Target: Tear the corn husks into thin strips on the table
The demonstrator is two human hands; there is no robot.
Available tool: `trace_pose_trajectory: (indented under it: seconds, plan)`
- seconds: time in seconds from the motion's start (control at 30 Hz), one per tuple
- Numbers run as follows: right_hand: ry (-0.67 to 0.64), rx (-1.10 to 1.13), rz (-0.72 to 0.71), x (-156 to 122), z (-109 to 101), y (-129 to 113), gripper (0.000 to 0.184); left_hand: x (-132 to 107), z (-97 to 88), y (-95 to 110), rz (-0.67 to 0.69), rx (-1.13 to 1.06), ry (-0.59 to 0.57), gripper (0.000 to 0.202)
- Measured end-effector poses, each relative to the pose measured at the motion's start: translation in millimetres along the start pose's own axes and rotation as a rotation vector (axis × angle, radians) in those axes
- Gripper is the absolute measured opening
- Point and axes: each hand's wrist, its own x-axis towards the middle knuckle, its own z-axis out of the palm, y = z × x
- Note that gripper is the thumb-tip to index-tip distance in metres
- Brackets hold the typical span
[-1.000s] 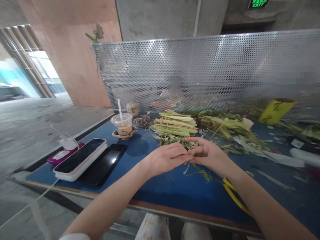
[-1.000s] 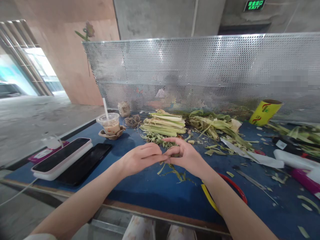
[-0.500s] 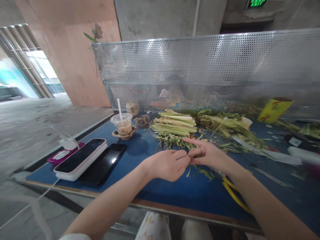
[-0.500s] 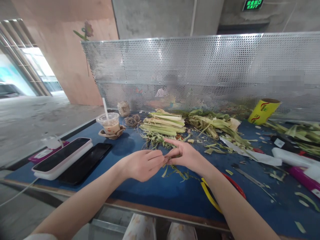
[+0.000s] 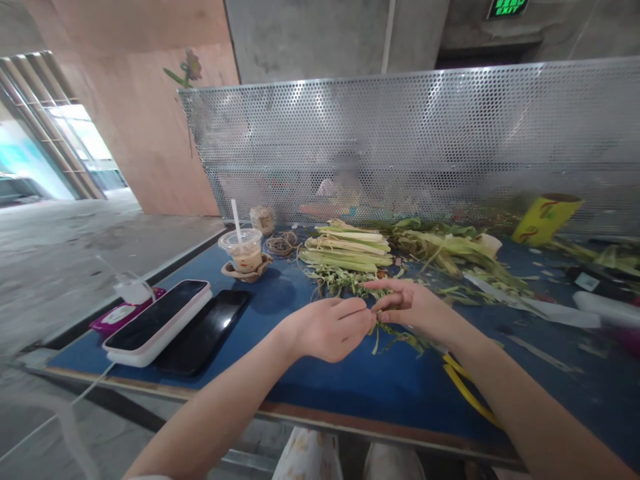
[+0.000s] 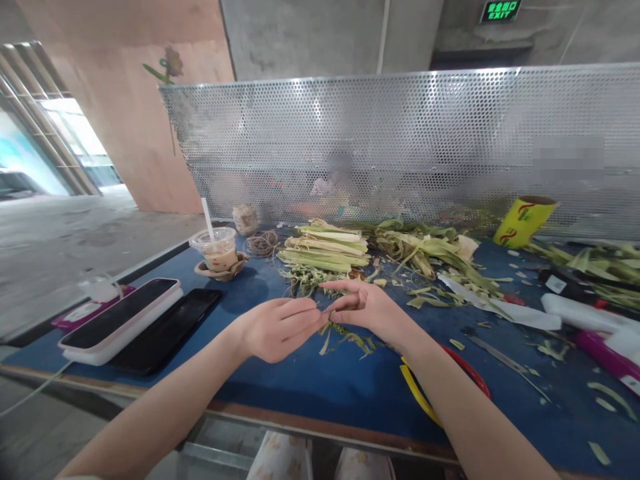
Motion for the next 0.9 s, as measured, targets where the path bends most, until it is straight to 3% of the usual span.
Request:
trace_pose_trajectory:
  seconds: [0.23, 0.47, 0.63, 0.77, 0.9]
  plan:
    - [-0.011, 0.006, -0.003, 0.8, 0.0, 0.8, 0.04, -0.3, -2.0, -1.3, 0.082, 0.056, 0.01, 0.008]
    - [-0.011, 0.03, 0.011, 2.6, 0.4, -0.2, 0.046, 0.7, -4.9, -2.0, 0.093, 0.069, -0.015, 0.011]
    - [0.143, 0.08, -0.07, 7.3, -3.3, 0.9, 0.052, -7.5, -16.7, -23.3, -0.021, 0.113, 0.052, 0.011]
    - [0.267, -0.262, -0.074, 9.6, -7.5, 2.8, 0.045, -16.3, -32.8, -46.2, -0.243, 0.199, 0.105, 0.013]
    - [0.287, -0.986, -0.248, 9.6, -9.4, 11.7, 0.031, -24.1, -39.3, -60.4, -0.382, 0.181, 0.103, 0.014]
